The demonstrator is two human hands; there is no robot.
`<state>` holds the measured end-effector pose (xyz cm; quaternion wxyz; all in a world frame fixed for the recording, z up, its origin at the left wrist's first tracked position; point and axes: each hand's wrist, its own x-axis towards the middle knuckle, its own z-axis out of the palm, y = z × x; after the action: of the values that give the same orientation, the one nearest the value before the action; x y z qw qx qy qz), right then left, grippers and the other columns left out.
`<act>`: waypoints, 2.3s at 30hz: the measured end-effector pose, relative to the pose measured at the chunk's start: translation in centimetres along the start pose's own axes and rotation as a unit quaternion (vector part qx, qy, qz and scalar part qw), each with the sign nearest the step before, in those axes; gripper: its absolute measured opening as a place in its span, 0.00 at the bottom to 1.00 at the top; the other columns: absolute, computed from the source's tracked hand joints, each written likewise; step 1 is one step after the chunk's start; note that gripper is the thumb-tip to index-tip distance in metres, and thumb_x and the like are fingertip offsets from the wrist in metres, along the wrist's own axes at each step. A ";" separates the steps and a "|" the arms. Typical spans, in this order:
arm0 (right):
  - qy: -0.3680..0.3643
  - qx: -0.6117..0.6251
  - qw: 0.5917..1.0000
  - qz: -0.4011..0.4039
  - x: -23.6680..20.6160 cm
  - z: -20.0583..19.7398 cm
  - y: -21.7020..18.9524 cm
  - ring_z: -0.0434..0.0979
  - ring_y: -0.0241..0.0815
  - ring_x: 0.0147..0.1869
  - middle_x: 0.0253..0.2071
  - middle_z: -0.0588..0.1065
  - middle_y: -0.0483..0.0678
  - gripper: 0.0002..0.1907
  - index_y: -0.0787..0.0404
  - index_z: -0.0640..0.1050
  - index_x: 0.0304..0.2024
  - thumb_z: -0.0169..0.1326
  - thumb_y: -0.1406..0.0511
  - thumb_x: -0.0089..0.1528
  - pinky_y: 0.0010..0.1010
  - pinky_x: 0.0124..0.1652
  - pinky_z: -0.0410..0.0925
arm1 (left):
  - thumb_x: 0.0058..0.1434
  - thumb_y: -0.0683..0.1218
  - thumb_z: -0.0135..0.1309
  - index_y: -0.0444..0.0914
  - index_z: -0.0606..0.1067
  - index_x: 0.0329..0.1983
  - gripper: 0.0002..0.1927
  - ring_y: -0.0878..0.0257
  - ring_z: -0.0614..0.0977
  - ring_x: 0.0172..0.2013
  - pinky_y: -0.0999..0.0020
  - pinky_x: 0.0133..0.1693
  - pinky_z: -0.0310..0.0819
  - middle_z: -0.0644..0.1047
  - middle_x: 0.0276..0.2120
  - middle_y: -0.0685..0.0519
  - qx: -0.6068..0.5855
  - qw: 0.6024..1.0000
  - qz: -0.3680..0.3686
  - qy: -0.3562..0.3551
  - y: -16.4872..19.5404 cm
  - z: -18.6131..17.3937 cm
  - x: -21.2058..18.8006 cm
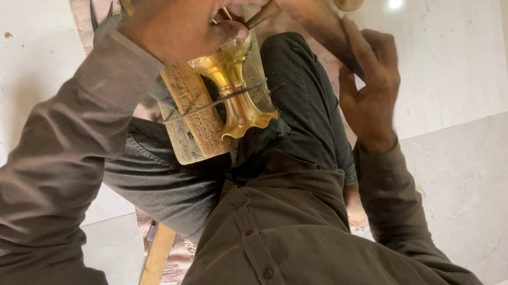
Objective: The person sits on the floor decorating a brass vase-shaped object held on a sandbag support. They hold a small punch against the metal and strike it with a wooden mallet, repositioning the punch repeatedly to emboss patterns into the brass surface.
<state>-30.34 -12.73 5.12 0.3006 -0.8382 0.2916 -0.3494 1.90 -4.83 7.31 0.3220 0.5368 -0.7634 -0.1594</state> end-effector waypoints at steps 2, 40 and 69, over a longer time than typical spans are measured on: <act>0.026 -0.078 0.996 -0.038 -0.6 0.7 -0.3 0.72 0.44 0.63 0.57 0.69 0.51 0.33 0.57 0.68 0.72 0.54 0.81 0.67 0.29 0.58 0.74 | 0.60 0.35 0.65 0.36 0.77 0.63 0.26 0.52 0.87 0.38 0.58 0.43 0.84 0.83 0.43 0.40 -0.020 1.000 -0.009 -0.021 0.0 -0.2 0.2; 0.022 0.156 0.983 0.097 -4.6 3.0 -1.9 0.66 0.46 0.74 0.66 0.64 0.53 0.35 0.66 0.59 0.77 0.48 0.81 0.68 0.37 0.70 0.65 | 0.63 0.41 0.65 0.35 0.75 0.65 0.26 0.53 0.87 0.34 0.60 0.39 0.85 0.83 0.39 0.39 0.050 0.999 0.008 -0.015 1.1 -0.3 -0.2; 0.099 -0.013 0.989 0.108 -9.9 8.4 1.8 0.67 0.54 0.66 0.63 0.64 0.61 0.29 0.68 0.58 0.71 0.53 0.71 0.71 0.42 0.63 0.64 | 0.61 0.42 0.62 0.49 0.79 0.60 0.22 0.58 0.86 0.32 0.58 0.40 0.84 0.84 0.37 0.48 0.126 0.967 -0.004 -0.220 3.0 -0.2 3.7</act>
<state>-30.25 -4.51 -5.02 0.2953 -0.7667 0.4131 -0.3927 -0.94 -7.10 10.41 0.0759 0.5280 -0.8270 -0.1775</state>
